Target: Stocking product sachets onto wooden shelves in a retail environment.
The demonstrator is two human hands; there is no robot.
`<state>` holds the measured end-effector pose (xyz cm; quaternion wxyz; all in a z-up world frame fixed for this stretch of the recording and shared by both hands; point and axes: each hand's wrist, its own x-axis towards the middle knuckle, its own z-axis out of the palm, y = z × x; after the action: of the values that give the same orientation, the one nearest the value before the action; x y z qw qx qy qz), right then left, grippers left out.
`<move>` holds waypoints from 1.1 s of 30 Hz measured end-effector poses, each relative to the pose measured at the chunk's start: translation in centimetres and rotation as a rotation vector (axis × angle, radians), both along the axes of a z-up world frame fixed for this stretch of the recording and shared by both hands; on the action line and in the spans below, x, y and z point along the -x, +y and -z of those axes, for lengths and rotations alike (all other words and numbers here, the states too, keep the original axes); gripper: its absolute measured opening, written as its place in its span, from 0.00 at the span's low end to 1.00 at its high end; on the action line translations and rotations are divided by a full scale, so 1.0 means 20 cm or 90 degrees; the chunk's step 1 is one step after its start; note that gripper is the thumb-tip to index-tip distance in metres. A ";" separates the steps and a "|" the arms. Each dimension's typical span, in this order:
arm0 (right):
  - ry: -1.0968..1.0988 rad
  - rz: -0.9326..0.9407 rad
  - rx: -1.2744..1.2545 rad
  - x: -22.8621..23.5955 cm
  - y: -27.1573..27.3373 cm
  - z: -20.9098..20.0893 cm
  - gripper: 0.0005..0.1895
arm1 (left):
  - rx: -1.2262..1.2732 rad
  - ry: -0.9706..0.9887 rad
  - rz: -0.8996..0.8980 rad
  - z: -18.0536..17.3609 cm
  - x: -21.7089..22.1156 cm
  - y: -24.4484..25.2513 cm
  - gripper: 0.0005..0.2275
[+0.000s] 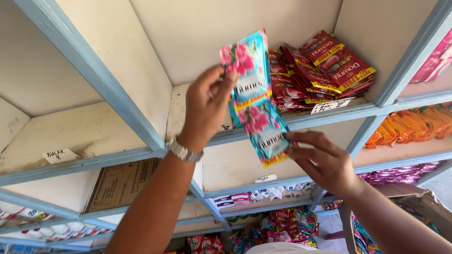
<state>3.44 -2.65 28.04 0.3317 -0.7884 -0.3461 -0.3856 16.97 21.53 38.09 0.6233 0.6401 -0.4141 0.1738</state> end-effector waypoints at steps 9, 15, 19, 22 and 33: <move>-0.150 0.215 0.003 -0.26 0.14 -0.10 0.11 | 0.010 0.064 -0.071 -0.06 -0.57 -0.03 0.14; -0.158 0.294 0.007 -0.35 0.19 -0.06 0.11 | 0.001 0.170 -0.079 0.06 -0.81 -0.06 0.13; -0.157 0.338 0.027 -0.38 0.21 -0.05 0.11 | -0.034 0.176 -0.110 0.20 -0.97 -0.10 0.12; -0.132 0.370 0.041 -0.39 0.23 -0.03 0.10 | -0.061 0.189 -0.117 0.31 -1.06 -0.11 0.12; -0.007 0.359 0.082 -0.37 0.28 -0.06 0.10 | -0.437 0.005 -0.357 0.43 -1.09 -0.05 0.35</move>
<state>10.87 2.98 29.17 0.1589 -0.8707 -0.1390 -0.4442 38.79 20.61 29.48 0.3046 0.8983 -0.2562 0.1862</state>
